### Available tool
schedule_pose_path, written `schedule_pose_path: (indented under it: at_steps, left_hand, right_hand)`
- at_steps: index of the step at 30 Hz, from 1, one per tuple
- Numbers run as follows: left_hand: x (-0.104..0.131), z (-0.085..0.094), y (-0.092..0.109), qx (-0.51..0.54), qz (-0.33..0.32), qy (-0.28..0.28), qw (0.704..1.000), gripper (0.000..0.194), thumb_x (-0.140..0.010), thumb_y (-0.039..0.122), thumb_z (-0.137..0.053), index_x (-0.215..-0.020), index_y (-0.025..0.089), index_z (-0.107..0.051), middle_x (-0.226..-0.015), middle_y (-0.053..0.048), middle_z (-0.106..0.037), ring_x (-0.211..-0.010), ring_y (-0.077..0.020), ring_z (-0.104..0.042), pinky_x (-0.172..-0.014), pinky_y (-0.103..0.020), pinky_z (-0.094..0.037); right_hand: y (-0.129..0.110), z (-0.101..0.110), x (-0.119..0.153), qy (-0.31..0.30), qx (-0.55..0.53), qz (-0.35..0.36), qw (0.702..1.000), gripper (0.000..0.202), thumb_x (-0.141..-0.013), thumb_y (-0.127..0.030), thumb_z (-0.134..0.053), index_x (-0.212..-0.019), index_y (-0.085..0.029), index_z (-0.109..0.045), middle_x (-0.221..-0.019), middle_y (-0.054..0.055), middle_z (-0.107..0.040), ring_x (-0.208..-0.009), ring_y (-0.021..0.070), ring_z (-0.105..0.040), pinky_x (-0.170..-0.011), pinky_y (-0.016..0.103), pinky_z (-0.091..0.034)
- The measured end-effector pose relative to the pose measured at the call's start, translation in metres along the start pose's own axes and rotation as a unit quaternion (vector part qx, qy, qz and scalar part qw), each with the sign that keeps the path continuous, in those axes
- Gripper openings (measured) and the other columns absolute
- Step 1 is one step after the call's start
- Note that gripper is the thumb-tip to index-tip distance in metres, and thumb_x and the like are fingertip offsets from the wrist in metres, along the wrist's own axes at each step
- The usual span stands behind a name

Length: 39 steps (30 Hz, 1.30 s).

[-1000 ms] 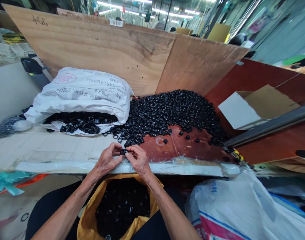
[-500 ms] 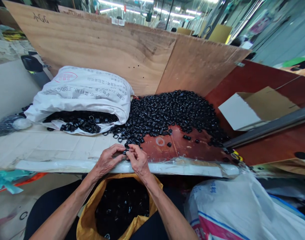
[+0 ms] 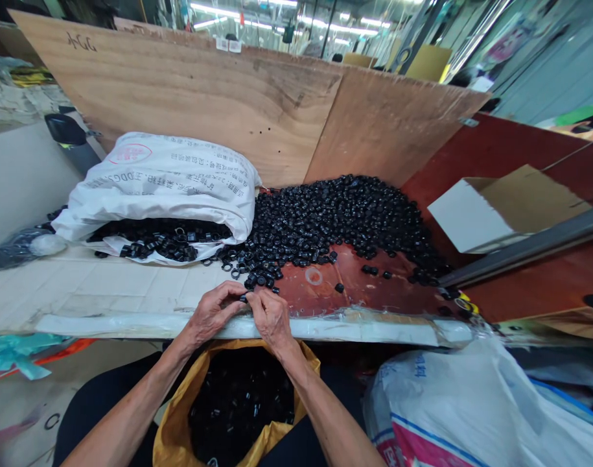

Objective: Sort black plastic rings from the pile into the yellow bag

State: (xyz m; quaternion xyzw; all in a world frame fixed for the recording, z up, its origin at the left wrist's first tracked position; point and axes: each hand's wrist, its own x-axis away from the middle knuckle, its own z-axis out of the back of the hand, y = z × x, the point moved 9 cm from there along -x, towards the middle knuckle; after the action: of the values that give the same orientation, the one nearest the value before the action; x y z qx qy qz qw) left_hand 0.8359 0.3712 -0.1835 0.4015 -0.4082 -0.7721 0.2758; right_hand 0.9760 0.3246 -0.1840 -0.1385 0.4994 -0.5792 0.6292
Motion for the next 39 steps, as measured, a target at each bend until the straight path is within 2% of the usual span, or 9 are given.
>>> schedule_pose_path:
  at_steps: [4,8,12,15,19,27,33,36,39]
  left_hand:
    - [0.001,0.002,-0.005,-0.003,0.011,0.019,1.000,0.017,-0.091,0.019,-0.062,-0.108,0.020,-0.065,-0.107,-0.007,-0.068,-0.096,-0.0185,-0.067,-0.087,-0.032,-0.055]
    - [0.002,0.004,-0.009,0.011,0.020,0.032,0.999,0.018,-0.090,0.021,-0.062,-0.107,0.020,-0.065,-0.109,-0.008,-0.068,-0.100,-0.0200,-0.068,-0.088,-0.033,-0.058]
    - [0.003,0.003,-0.012,0.018,0.028,0.032,0.999,0.018,-0.090,0.021,-0.061,-0.108,0.020,-0.065,-0.109,-0.007,-0.068,-0.099,-0.0195,-0.068,-0.088,-0.033,-0.057]
    - [0.002,0.003,-0.011,0.026,0.032,0.028,0.999,0.018,-0.090,0.020,-0.062,-0.107,0.020,-0.066,-0.106,-0.006,-0.069,-0.096,-0.0187,-0.068,-0.087,-0.032,-0.057]
    - [0.000,0.001,-0.003,0.036,0.027,-0.003,0.999,0.017,-0.091,0.021,-0.062,-0.107,0.019,-0.067,-0.103,-0.006,-0.070,-0.094,-0.0181,-0.067,-0.085,-0.030,-0.055]
    - [0.042,-0.017,0.023,-0.034,-0.040,0.005,0.999,0.025,-0.097,0.014,-0.051,-0.117,0.022,-0.062,-0.115,-0.009,-0.068,-0.112,-0.0204,-0.065,-0.099,-0.036,-0.052]
    - [0.059,-0.024,0.013,0.021,0.048,0.027,0.998,0.014,-0.096,0.021,-0.059,-0.108,0.022,-0.066,-0.107,-0.005,-0.071,-0.101,-0.0199,-0.070,-0.089,-0.032,-0.057]
    - [0.068,-0.024,0.030,-0.046,-0.043,0.026,0.998,0.023,-0.097,0.014,-0.053,-0.117,0.022,-0.060,-0.114,-0.008,-0.070,-0.106,-0.0205,-0.069,-0.092,-0.033,-0.056]
    - [0.075,-0.032,0.044,-0.106,-0.112,-0.067,0.986,0.027,-0.097,0.011,-0.049,-0.120,0.021,-0.058,-0.114,-0.009,-0.069,-0.108,-0.0221,-0.067,-0.091,-0.034,-0.055]
  right_hand:
    - [-0.008,0.002,0.000,-0.015,-0.041,0.016,0.999,0.027,-0.096,-0.040,-0.057,-0.107,-0.018,-0.068,-0.087,0.004,-0.066,-0.073,0.0169,-0.060,-0.070,0.029,-0.050]
    - [-0.015,0.005,0.001,-0.017,0.009,0.044,0.999,0.030,-0.097,-0.035,-0.056,-0.073,-0.020,-0.066,-0.060,-0.001,-0.053,-0.061,0.0158,-0.052,-0.071,0.031,-0.047]
    - [-0.012,0.003,0.001,-0.020,-0.039,0.031,0.999,0.019,-0.092,-0.036,-0.062,-0.098,-0.019,-0.069,-0.080,0.002,-0.064,-0.066,0.0156,-0.056,-0.067,0.029,-0.049]
    - [-0.010,0.002,0.001,-0.024,-0.041,0.021,0.999,0.020,-0.094,-0.035,-0.060,-0.083,-0.020,-0.068,-0.071,0.001,-0.060,-0.062,0.0147,-0.054,-0.061,0.027,-0.048]
    - [-0.012,0.004,0.003,-0.014,-0.078,0.021,0.997,0.018,-0.093,-0.033,-0.060,-0.099,-0.019,-0.069,-0.089,0.005,-0.067,-0.072,0.0171,-0.063,-0.066,0.028,-0.052]
    - [0.005,-0.002,0.043,-0.043,-0.153,-0.189,0.969,0.020,-0.090,-0.040,-0.062,-0.086,-0.020,-0.063,-0.058,-0.003,-0.059,-0.049,0.0157,-0.059,-0.049,0.024,-0.046]
    - [-0.019,0.005,0.058,-0.039,-0.165,-0.171,0.971,0.020,-0.088,-0.040,-0.061,-0.091,-0.020,-0.066,-0.064,-0.001,-0.062,-0.053,0.0156,-0.059,-0.053,0.025,-0.046]
    - [-0.007,-0.002,0.076,-0.030,-0.226,-0.280,0.933,0.022,-0.085,-0.041,-0.062,-0.083,-0.019,-0.062,-0.055,-0.003,-0.057,-0.048,0.0133,-0.053,-0.052,0.024,-0.043]
    - [0.008,-0.010,0.091,-0.071,-0.248,-0.362,0.896,0.026,-0.082,-0.043,-0.063,-0.072,-0.020,-0.058,-0.047,-0.004,-0.052,-0.042,0.0123,-0.046,-0.049,0.024,-0.040]
